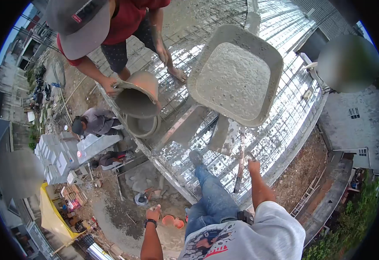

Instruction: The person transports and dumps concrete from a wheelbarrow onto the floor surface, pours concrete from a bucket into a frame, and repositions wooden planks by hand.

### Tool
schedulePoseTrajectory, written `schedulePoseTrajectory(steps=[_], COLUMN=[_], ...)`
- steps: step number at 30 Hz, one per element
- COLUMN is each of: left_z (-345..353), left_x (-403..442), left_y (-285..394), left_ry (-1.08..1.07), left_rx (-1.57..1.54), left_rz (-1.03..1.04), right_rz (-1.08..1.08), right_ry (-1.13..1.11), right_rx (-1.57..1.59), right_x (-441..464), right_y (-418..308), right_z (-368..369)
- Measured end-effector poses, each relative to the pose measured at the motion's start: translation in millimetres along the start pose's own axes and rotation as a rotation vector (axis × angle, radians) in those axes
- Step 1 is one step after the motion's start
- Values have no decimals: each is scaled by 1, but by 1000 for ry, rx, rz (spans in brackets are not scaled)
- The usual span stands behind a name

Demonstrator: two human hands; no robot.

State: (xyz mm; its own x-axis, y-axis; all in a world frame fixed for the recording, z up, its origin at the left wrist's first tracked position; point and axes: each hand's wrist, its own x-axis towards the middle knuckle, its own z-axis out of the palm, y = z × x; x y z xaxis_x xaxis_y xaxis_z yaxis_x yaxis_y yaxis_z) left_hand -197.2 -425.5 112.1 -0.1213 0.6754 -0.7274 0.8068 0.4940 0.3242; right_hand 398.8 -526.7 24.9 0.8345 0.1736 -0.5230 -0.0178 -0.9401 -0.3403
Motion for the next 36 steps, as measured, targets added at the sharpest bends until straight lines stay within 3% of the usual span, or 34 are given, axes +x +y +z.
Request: schedulePoseTrajectory(steps=[2,4,7,8,10,11,13,15,16,17,18,20,22,24,28,31,34,36], left_z=[-12,-11,8,11,28,41,53,51,52,55,47,34,25,16,13,12,-4,3], left_x=[26,35,69,73,106,131,168,191,195,200,205,235,258,244,278,298,242,277], left_y=[44,104,158,187,235,254,294,348,361,360,356,347,288,311,275,263,337,310], left_ry=[-20,-17,-160,-189,-149,-125,-42,140,209,241,248,165,-1,-89,-168,-271,-260,-312], left_rx=[-13,-92,-160,-171,77,115,168,210,238,270,323,455,604,571,557,566,705,770], left_rz=[113,197,181,194,427,574,740,913,989,916,854,657,306,94,210,96,23,-8], right_rz=[342,155,-127,-195,-285,-454,436,-87,-138,3,166,535,723,643,663,623,618,667], right_ry=[-184,-314,-250,-175,-4,-95,-114,-137,210,314,240,-114,-404,-591,-672,-549,-543,-489], right_rx=[420,659,898,983,1178,1611,1212,-601,-243,-34,-49,453,765,1065,897,865,494,481], right_x=[15,-19,-22,-13,31,73,148,117,127,104,88,55,24,-3,-54,-61,-68,-67], right_y=[23,-28,-59,-59,-26,19,74,79,105,80,90,98,106,121,75,74,59,57], right_z=[-31,-108,-181,-187,-171,-135,-17,38,88,89,95,89,82,87,61,66,52,57])
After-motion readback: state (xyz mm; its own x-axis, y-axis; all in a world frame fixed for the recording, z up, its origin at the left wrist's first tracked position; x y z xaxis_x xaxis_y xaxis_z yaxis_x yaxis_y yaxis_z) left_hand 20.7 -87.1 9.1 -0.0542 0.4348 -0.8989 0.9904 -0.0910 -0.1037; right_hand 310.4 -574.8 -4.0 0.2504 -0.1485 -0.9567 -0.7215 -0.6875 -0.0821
